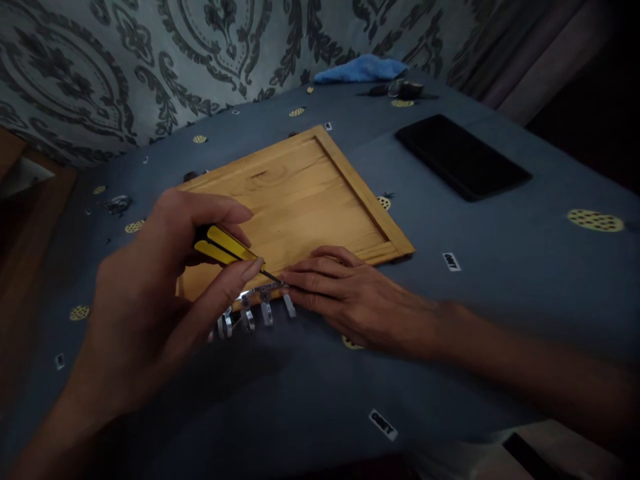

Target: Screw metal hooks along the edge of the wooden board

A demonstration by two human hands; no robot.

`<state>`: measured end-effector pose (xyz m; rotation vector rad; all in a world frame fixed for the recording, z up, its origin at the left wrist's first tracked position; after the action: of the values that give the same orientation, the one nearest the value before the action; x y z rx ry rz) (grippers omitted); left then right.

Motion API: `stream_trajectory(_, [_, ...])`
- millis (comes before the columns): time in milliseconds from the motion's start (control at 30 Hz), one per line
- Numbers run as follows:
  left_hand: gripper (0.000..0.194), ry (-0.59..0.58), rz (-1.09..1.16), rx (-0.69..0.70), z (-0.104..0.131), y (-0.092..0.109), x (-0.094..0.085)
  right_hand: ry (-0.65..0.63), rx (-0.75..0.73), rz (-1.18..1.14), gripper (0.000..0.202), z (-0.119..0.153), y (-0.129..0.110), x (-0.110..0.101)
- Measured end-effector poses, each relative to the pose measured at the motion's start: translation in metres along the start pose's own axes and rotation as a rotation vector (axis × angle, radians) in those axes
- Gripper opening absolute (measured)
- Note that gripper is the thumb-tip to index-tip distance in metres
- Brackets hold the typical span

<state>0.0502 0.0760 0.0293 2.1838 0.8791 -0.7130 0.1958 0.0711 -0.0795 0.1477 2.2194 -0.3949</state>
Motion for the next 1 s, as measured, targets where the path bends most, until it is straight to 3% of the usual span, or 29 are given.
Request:
stream_trajectory(267, [0.04, -0.016, 0.016, -0.02, 0.001, -0.001, 0.002, 0.028, -0.015, 0.013, 0.033, 0.0, 0.0, 0.0])
stream_trajectory(467, [0.047, -0.1, 0.17, -0.196, 0.003, -0.004, 0.009, 0.011, -0.004, 0.002, 0.032, -0.002, 0.0, -0.002])
stream_trajectory(633, [0.038, -0.033, 0.071, -0.039, -0.001, 0.004, 0.011, 0.025, -0.016, 0.022, 0.034, 0.0, 0.0, -0.002])
stream_trajectory(767, [0.031, -0.033, 0.047, -0.056, -0.005, 0.005, 0.013, 0.048, -0.025, 0.02, 0.033, 0.0, 0.0, -0.002])
stream_trajectory(1000, [0.043, -0.075, 0.152, -0.087, -0.007, 0.003, 0.012, 0.046, -0.014, 0.01, 0.034, 0.001, 0.001, 0.0])
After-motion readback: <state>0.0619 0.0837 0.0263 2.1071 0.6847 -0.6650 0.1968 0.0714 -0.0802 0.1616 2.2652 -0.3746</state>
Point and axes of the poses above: each hand's wrist, its own z-axis away from the middle knuckle, its own x-axis out of the palm, y = z × x, the point moved 7 cm from there along -z, towards the middle knuckle, and after that the axes turned 11 degrees about y, right-handed, at the moved point
